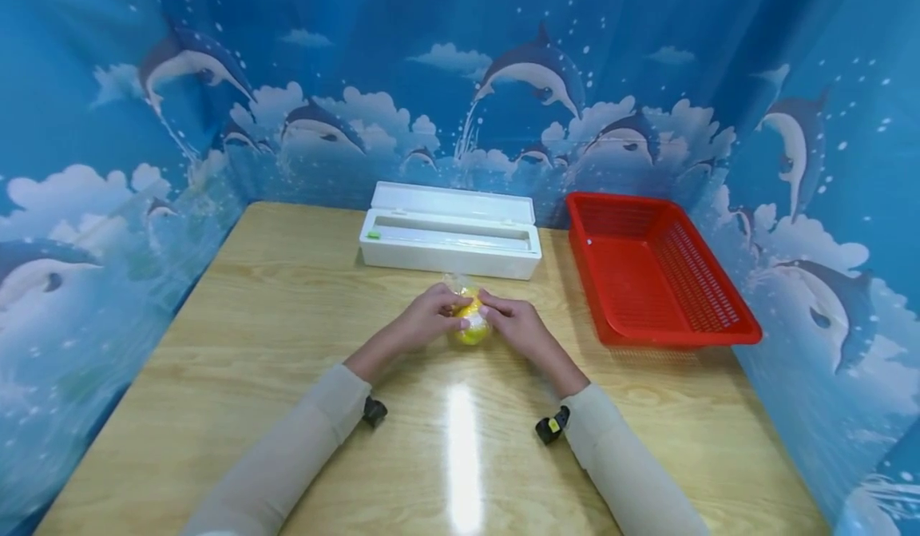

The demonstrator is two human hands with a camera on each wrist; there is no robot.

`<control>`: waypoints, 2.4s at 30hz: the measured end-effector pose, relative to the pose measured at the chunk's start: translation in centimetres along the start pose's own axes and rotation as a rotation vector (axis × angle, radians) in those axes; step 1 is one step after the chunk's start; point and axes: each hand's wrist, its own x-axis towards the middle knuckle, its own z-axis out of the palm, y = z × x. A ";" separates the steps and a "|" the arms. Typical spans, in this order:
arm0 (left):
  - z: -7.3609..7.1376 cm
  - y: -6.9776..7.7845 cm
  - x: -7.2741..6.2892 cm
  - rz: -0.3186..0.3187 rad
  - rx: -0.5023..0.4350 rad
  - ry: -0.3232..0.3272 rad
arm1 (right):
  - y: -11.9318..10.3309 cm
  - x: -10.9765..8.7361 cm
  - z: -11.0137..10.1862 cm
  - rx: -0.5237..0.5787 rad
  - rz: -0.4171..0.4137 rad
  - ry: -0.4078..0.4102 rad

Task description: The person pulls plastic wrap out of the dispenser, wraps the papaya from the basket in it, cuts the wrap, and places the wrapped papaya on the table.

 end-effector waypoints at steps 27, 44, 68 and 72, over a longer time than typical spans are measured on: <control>0.1 0.2 0.4 0.026 0.010 0.064 | -0.1 -0.1 0.4 0.017 0.000 0.015; -0.2 0.2 0.5 0.004 0.038 -0.001 | 0.1 -0.1 0.2 0.016 -0.012 0.012; -0.3 -0.3 0.1 -0.004 -0.004 0.087 | -0.7 -0.2 0.7 -0.013 -0.011 0.016; -0.5 -0.2 0.0 -0.015 -0.021 0.099 | -0.9 -0.2 0.9 -0.033 -0.018 0.029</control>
